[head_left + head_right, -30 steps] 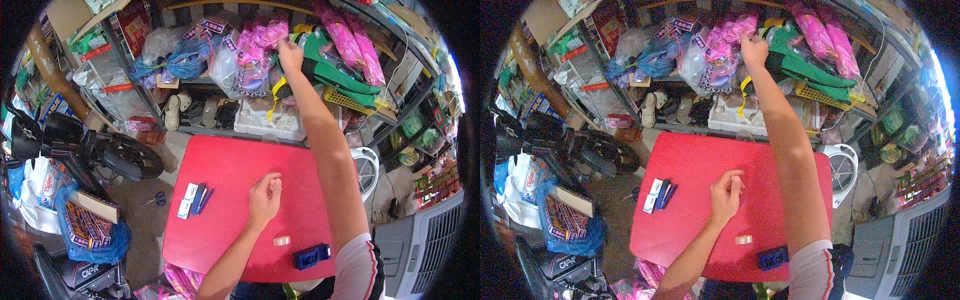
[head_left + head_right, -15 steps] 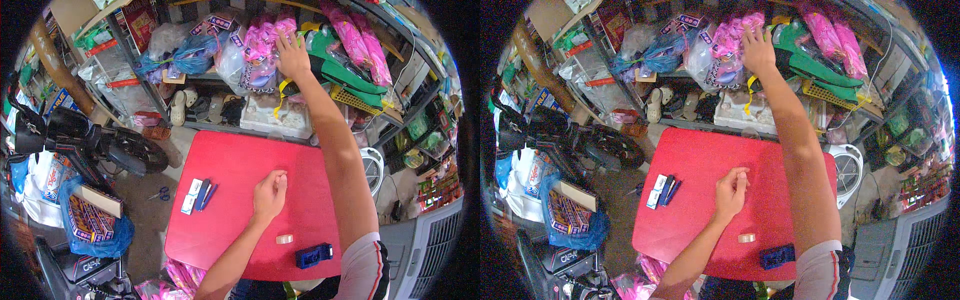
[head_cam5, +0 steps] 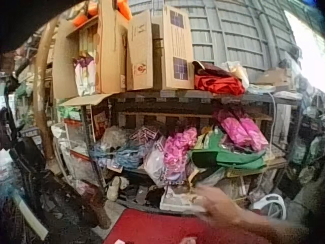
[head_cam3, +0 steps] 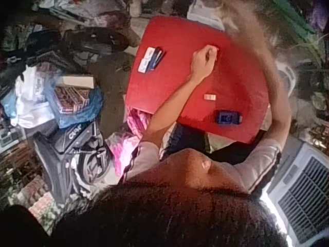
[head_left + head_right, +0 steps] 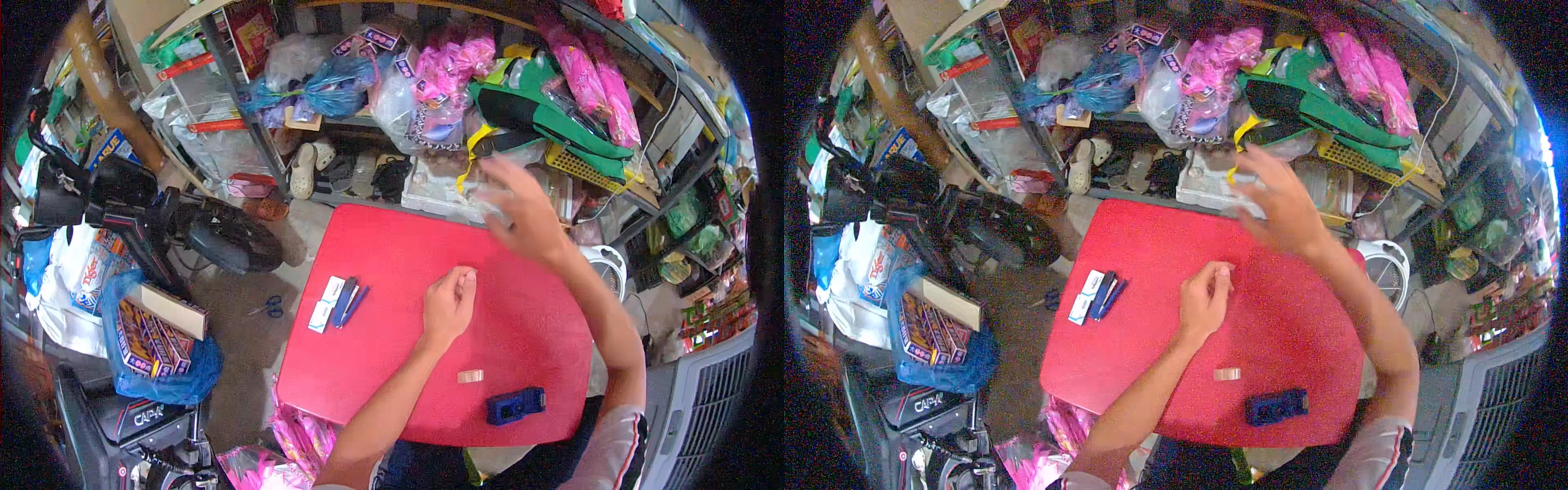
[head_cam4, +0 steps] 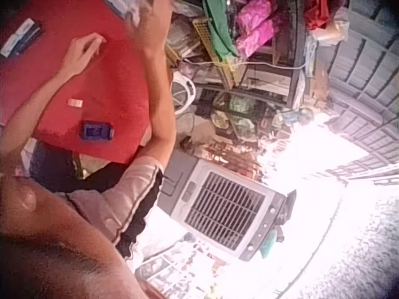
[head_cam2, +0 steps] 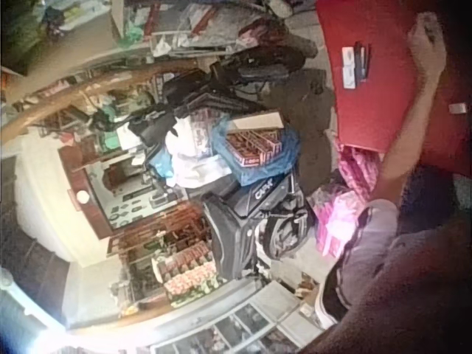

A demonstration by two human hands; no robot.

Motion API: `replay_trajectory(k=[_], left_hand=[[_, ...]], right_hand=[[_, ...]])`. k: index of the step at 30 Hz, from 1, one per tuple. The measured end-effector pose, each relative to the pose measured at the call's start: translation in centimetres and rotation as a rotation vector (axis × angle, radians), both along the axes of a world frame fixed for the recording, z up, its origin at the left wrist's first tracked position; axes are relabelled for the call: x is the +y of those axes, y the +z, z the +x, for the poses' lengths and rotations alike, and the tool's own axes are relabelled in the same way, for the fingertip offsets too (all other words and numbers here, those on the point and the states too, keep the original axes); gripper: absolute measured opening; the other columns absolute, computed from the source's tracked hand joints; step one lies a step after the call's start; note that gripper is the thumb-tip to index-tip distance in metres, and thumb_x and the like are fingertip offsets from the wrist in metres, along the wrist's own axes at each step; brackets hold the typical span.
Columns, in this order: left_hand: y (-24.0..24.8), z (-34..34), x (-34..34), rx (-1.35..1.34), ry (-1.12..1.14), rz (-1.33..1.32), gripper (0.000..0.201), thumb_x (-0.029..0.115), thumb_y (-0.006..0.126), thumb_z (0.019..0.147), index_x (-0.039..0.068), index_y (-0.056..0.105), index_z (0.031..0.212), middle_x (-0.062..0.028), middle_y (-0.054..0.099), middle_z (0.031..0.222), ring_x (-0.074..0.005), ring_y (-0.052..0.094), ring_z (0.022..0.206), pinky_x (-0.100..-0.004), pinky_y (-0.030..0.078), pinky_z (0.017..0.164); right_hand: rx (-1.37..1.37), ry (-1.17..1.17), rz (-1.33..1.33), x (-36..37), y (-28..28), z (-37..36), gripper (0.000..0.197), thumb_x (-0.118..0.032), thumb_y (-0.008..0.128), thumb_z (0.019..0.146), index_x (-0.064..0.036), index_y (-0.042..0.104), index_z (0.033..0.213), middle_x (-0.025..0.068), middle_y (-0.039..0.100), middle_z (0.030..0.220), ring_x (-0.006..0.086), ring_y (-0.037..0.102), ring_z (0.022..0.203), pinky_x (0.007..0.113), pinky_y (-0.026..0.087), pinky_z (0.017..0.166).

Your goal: The person organizes and packages pink plastic decorative items at a red table, using a tape dispenser to seal the packages.

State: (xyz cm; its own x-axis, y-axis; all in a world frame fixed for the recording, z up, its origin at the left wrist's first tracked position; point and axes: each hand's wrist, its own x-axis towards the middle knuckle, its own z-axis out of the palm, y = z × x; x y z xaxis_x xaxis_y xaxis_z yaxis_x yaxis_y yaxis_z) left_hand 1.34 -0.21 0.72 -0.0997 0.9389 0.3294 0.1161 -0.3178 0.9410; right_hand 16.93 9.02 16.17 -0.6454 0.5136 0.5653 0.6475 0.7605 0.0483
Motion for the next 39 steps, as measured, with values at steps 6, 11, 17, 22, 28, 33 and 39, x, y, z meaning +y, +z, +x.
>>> replay_trajectory(k=[6, 11, 17, 22, 28, 33, 39], left_hand=[[-0.1, -0.5, 0.0, 0.03, -0.015, -0.015, 0.026, 0.023, 0.054, 0.105, 0.002, 0.069, 0.103, -0.0092, 0.066, 0.071, -0.0176, 0.064, 0.061, -0.033, 0.049, 0.058], [-0.2, 0.4, 0.0, 0.045, -0.025, -0.018, 0.026, 0.023, 0.053, 0.105, 0.003, 0.069, 0.101, -0.009, 0.066, 0.067, -0.0209, 0.068, 0.063, -0.0359, 0.051, 0.06], [0.8, -1.1, -1.5, -0.052, 0.104, 0.065, 0.044, 0.028, 0.045, 0.109, 0.002, 0.073, 0.088, 0.0001, 0.055, 0.057, -0.0088, 0.052, 0.053, -0.0298, 0.038, 0.051], [7.0, -5.5, -8.9, -0.258, 0.176, 0.15, 0.063, 0.042, 0.031, 0.109, 0.002, 0.072, 0.084, 0.0103, 0.035, 0.056, -0.003, 0.03, 0.049, -0.0246, 0.017, 0.047], [2.0, -15.6, -24.3, -0.138, 0.525, 0.075, 0.068, 0.054, 0.024, 0.11, 0.002, 0.066, 0.096, 0.0033, 0.043, 0.058, -0.0077, 0.037, 0.05, -0.0247, 0.027, 0.048], [-17.9, -23.4, -38.7, 0.458, 0.647, -0.731, 0.06, 0.054, 0.042, 0.107, 0.001, 0.067, 0.115, -0.0077, 0.063, 0.075, -0.0169, 0.059, 0.066, -0.0362, 0.051, 0.061], [-26.9, -22.3, -50.2, 1.142, 0.683, -0.905, 0.071, 0.049, 0.069, 0.089, 0.005, 0.051, 0.141, -0.0288, 0.055, 0.135, -0.0468, 0.05, 0.126, -0.0525, 0.039, 0.108]], right_hand=[[0.009, -0.393, -0.554, -16.7, -5.5, 7.4, 0.041, -0.023, 0.077, 0.084, -0.0045, 0.067, 0.12, 0.0201, 0.057, 0.138, 0.0422, 0.051, 0.131, 0.05, 0.041, 0.113], [0.298, -0.581, -0.494, -22.8, -9.3, 11.8, 0.039, -0.016, 0.077, 0.083, -0.0039, 0.067, 0.119, 0.021, 0.058, 0.136, 0.0405, 0.052, 0.13, 0.048, 0.042, 0.111], [0.31, -0.443, -0.464, -23.5, -8.2, 11.8, 0.044, -0.015, 0.076, 0.084, -0.0019, 0.063, 0.125, 0.0211, 0.057, 0.136, 0.0409, 0.051, 0.132, 0.047, 0.041, 0.112], [0.395, -0.447, -0.502, -25.9, -8.1, 12.1, 0.055, -0.018, 0.076, 0.086, -0.0016, 0.057, 0.134, 0.0242, 0.055, 0.139, 0.0433, 0.049, 0.133, 0.049, 0.039, 0.113], [0.37, -0.492, -0.522, -27.8, -6.3, 12.5, 0.061, -0.016, 0.073, 0.09, -0.0032, 0.051, 0.145, 0.0204, 0.053, 0.147, 0.0363, 0.047, 0.139, 0.045, 0.033, 0.119], [0.433, -0.458, -0.583, -27.6, -6.4, 13.2, 0.057, -0.011, 0.07, 0.093, -0.0021, 0.051, 0.146, 0.017, 0.055, 0.148, 0.0286, 0.047, 0.141, 0.043, 0.031, 0.121], [0.466, -0.416, -0.586, -27.0, -8.1, 13.4, 0.053, -0.008, 0.067, 0.095, -0.0012, 0.051, 0.146, 0.0155, 0.055, 0.148, 0.0267, 0.048, 0.141, 0.042, 0.034, 0.119]])
